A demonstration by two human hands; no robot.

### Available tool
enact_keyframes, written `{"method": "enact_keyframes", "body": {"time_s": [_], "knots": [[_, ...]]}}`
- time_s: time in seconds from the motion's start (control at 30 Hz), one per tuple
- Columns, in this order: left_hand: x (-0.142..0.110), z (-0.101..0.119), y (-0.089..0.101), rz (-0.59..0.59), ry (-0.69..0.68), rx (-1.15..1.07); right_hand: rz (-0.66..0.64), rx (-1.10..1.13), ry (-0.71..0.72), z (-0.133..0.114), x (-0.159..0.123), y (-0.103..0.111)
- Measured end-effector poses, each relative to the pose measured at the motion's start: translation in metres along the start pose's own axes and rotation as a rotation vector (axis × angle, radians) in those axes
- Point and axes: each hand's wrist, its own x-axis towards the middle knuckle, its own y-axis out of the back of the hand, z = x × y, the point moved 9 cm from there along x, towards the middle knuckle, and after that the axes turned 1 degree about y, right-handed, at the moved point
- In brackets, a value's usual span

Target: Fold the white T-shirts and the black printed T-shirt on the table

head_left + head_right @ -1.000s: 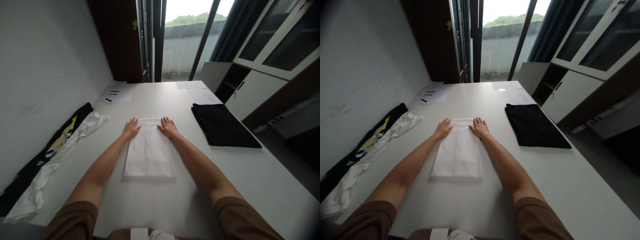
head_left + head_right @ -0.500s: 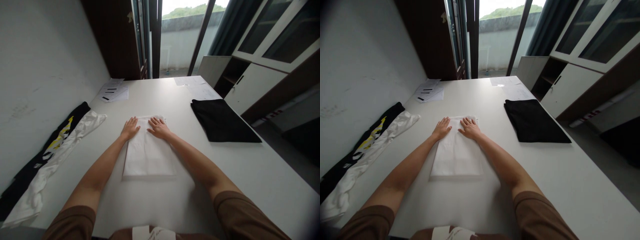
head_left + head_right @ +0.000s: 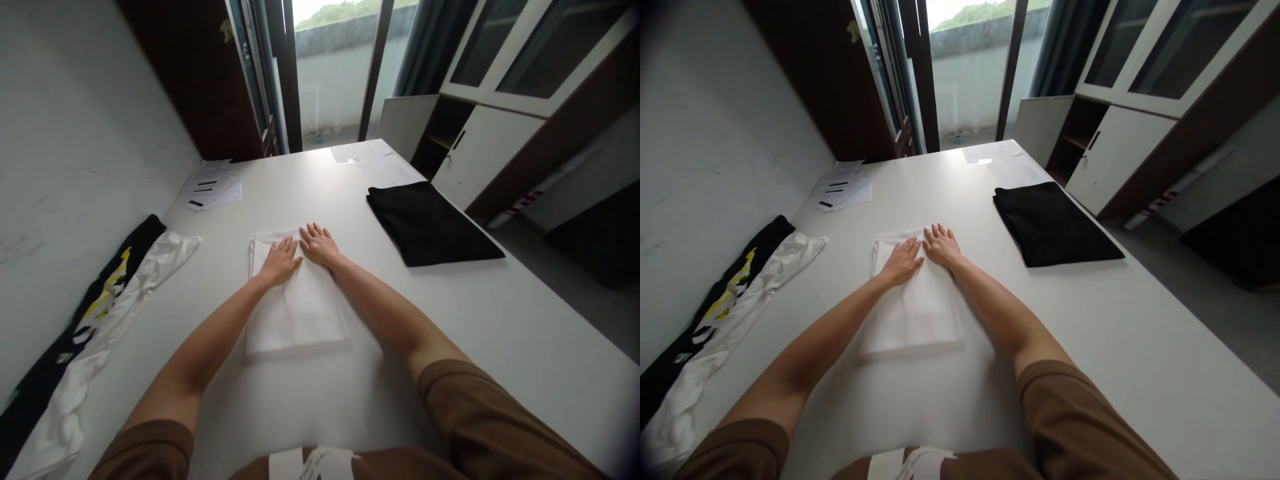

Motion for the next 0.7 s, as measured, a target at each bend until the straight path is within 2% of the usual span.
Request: {"method": "enact_keyframes", "body": {"time_s": [0.13,0.43,0.57,0.7], "knots": [[0.008,0.003,-0.002,-0.017,0.017,-0.02,0.015,-0.002,-0.026,0.007,0.002,-0.001],[0.032,-0.032,0.0,-0.019,0.139,-0.001,0.025,0.01,0.005,0.007,-0.002,0.001],[0.027,-0.053,0.002,-0.005,0.188,0.023,0.022,0.012,0.008,0.007,-0.004,0.003],[0.008,-0.068,0.007,0.012,0.239,0.055,0.02,0.02,0.008,0.006,-0.004,0.003]]}}
